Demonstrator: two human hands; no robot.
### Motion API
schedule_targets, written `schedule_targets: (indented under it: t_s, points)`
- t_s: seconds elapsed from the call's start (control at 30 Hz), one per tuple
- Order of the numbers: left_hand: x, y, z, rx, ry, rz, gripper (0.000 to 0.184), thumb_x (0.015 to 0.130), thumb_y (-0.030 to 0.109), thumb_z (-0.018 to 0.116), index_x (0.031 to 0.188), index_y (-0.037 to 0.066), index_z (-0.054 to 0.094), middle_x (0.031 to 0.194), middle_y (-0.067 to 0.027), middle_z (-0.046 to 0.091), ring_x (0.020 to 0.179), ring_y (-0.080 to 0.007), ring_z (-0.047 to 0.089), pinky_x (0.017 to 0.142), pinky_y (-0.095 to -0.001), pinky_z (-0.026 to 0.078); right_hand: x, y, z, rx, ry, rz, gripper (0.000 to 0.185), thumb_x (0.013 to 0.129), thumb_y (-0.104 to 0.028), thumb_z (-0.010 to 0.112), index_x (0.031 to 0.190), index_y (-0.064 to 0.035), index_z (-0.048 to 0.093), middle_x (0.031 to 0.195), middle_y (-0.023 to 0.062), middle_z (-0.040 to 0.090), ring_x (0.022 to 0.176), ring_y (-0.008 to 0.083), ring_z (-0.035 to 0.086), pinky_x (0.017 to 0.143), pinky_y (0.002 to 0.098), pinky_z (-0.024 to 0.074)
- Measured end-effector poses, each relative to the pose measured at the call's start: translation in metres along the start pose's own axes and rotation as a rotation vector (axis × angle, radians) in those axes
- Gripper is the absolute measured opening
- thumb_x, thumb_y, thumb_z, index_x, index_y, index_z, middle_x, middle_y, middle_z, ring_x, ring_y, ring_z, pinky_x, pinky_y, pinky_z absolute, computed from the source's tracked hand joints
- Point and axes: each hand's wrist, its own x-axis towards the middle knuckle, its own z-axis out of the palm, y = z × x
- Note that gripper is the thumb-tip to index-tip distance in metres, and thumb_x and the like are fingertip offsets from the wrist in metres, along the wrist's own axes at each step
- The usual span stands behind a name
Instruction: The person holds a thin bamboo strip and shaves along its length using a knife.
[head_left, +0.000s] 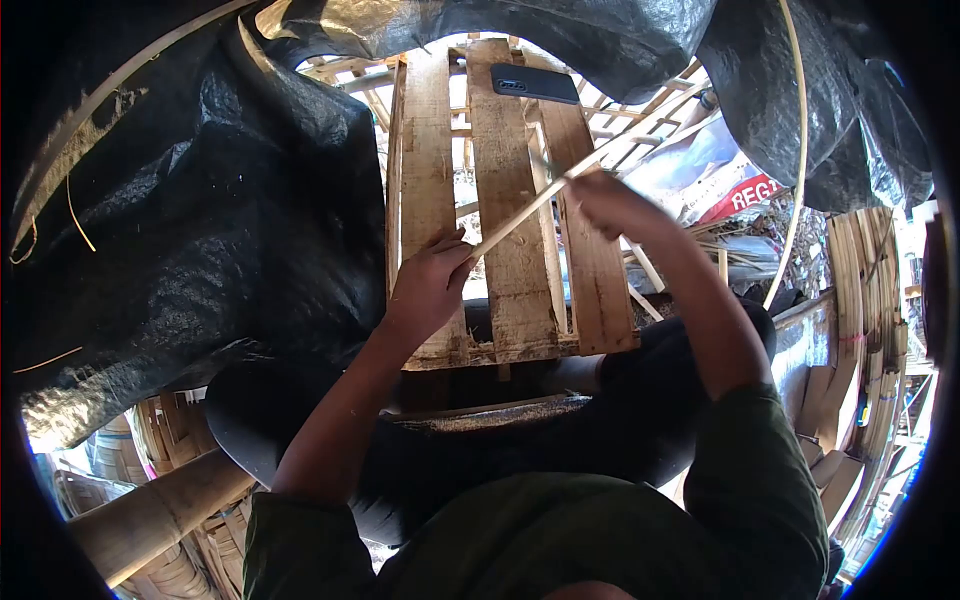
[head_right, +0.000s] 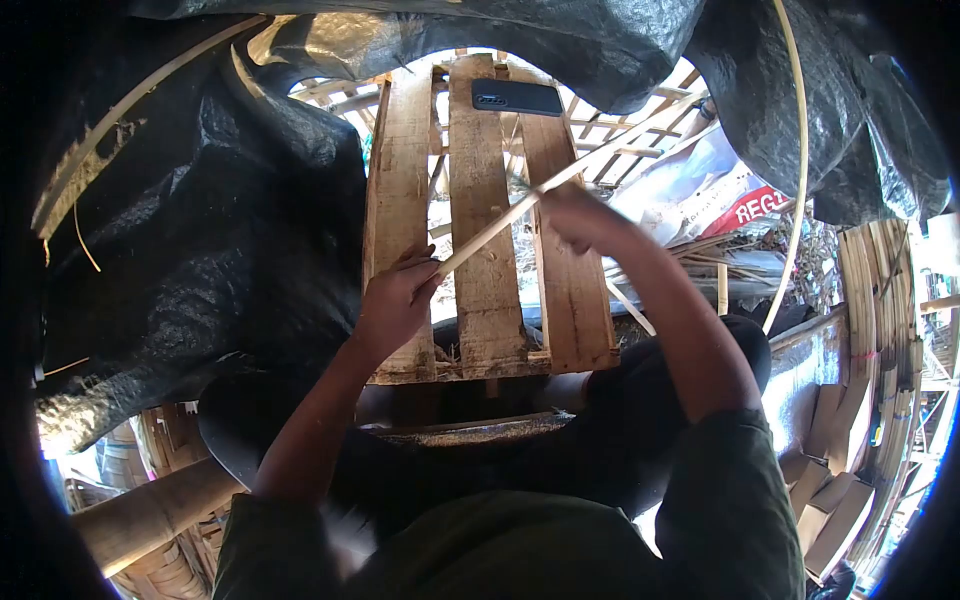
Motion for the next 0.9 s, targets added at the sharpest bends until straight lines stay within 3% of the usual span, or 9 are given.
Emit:
schedule_targets:
  t_s: [0.1, 0.17, 0.33, 0.47, 0.57, 0.63, 0.7, 0.77, 0.9]
  points:
    - [0.0, -0.001, 0.0, 0.061, 0.026, 0.087, 0.013, 0.093, 0.01, 0.065, 0.101, 0.001, 0.068, 0.103, -0.0198, 0.069, 0.118, -0.0355, 0.061, 0.091, -0.0447, 0.053, 0.011, 0.006, -0.021, -0.046, 0.377, -0.049, 0.049, 0.106, -0.038, 0.04, 0.094, 0.0067, 0.058, 0.066, 0.0089, 0.057, 0.044, 0.0172, 0.056, 0.036, 0.0341, 0.0481]
    - [0.0, 0.003, -0.002, 0.022, -0.027, -0.016, 0.013, 0.093, 0.011, 0.065, 0.101, 0.001, 0.069, 0.103, -0.0206, 0.069, 0.119, -0.0352, 0.061, 0.088, -0.045, 0.053, 0.006, 0.017, 0.015, -0.319, 0.181, -0.174, 0.051, 0.106, -0.038, 0.041, 0.102, 0.0095, 0.059, 0.069, 0.0129, 0.061, 0.045, 0.0215, 0.059, 0.04, 0.0354, 0.0514]
    - [0.0, 0.0, 0.001, 0.017, 0.004, 0.016, 0.013, 0.094, 0.011, 0.064, 0.101, 0.002, 0.068, 0.104, -0.0201, 0.069, 0.118, -0.0345, 0.061, 0.087, -0.0448, 0.054, -0.022, -0.012, 0.031, -0.27, -0.043, -0.019, 0.044, 0.106, -0.041, 0.04, 0.102, -0.0009, 0.056, 0.06, 0.0004, 0.048, 0.042, 0.0114, 0.046, 0.037, 0.0288, 0.0416]
    - [0.0, 0.0, -0.001, 0.023, -0.031, 0.0, 0.012, 0.094, 0.011, 0.064, 0.101, 0.002, 0.068, 0.101, -0.0186, 0.069, 0.116, -0.0339, 0.063, 0.086, -0.0437, 0.054, 0.009, 0.007, 0.0, -0.168, 0.213, 0.026, 0.036, 0.104, -0.03, 0.043, 0.098, 0.0011, 0.061, 0.067, 0.0055, 0.058, 0.05, 0.0159, 0.058, 0.042, 0.0322, 0.0494]
    - [0.0, -0.006, 0.003, 0.052, 0.012, 0.101, 0.012, 0.093, 0.01, 0.064, 0.101, 0.002, 0.068, 0.099, -0.0174, 0.069, 0.114, -0.0343, 0.063, 0.085, -0.0436, 0.055, 0.013, 0.032, 0.052, -0.49, 0.152, -0.217, 0.034, 0.102, -0.023, 0.042, 0.105, 0.0052, 0.061, 0.073, 0.0161, 0.065, 0.059, 0.0223, 0.066, 0.046, 0.0336, 0.0515]
    - [-0.001, -0.004, 0.003, 0.048, 0.027, 0.091, 0.011, 0.093, 0.01, 0.064, 0.101, 0.002, 0.068, 0.099, -0.017, 0.069, 0.114, -0.0344, 0.063, 0.085, -0.0439, 0.055, -0.055, -0.025, 0.082, -0.233, -0.053, -0.09, 0.037, 0.104, -0.026, 0.044, 0.105, 0.0076, 0.058, 0.084, 0.0238, 0.066, 0.071, 0.0267, 0.068, 0.052, 0.0427, 0.0521]
    - [0.002, -0.003, 0.002, 0.054, 0.04, 0.094, 0.011, 0.093, 0.01, 0.064, 0.101, 0.003, 0.068, 0.099, -0.0166, 0.069, 0.114, -0.0344, 0.063, 0.085, -0.0442, 0.055, -0.037, -0.003, 0.086, -0.3, -0.019, -0.314, 0.041, 0.105, -0.031, 0.043, 0.104, 0.0072, 0.058, 0.078, 0.02, 0.065, 0.055, 0.0254, 0.063, 0.046, 0.041, 0.0508]
    - [0.0, -0.001, 0.003, 0.057, 0.05, 0.102, 0.011, 0.092, 0.009, 0.065, 0.1, 0.003, 0.068, 0.099, -0.0166, 0.069, 0.114, -0.0343, 0.063, 0.085, -0.0442, 0.055, -0.009, 0.01, 0.049, -0.211, -0.088, -0.162, 0.045, 0.106, -0.034, 0.041, 0.103, 0.007, 0.058, 0.072, 0.0152, 0.063, 0.046, 0.0226, 0.059, 0.041, 0.0383, 0.0497]
    - [-0.001, -0.001, 0.002, 0.029, 0.007, 0.034, 0.01, 0.092, 0.008, 0.066, 0.099, 0.003, 0.069, 0.1, -0.0172, 0.069, 0.114, -0.0341, 0.063, 0.085, -0.0434, 0.055, -0.001, 0.001, -0.008, -0.202, 0.337, -0.06, 0.048, 0.107, -0.036, 0.038, 0.099, 0.0072, 0.059, 0.06, 0.0094, 0.057, 0.045, 0.0197, 0.06, 0.037, 0.0343, 0.0502]
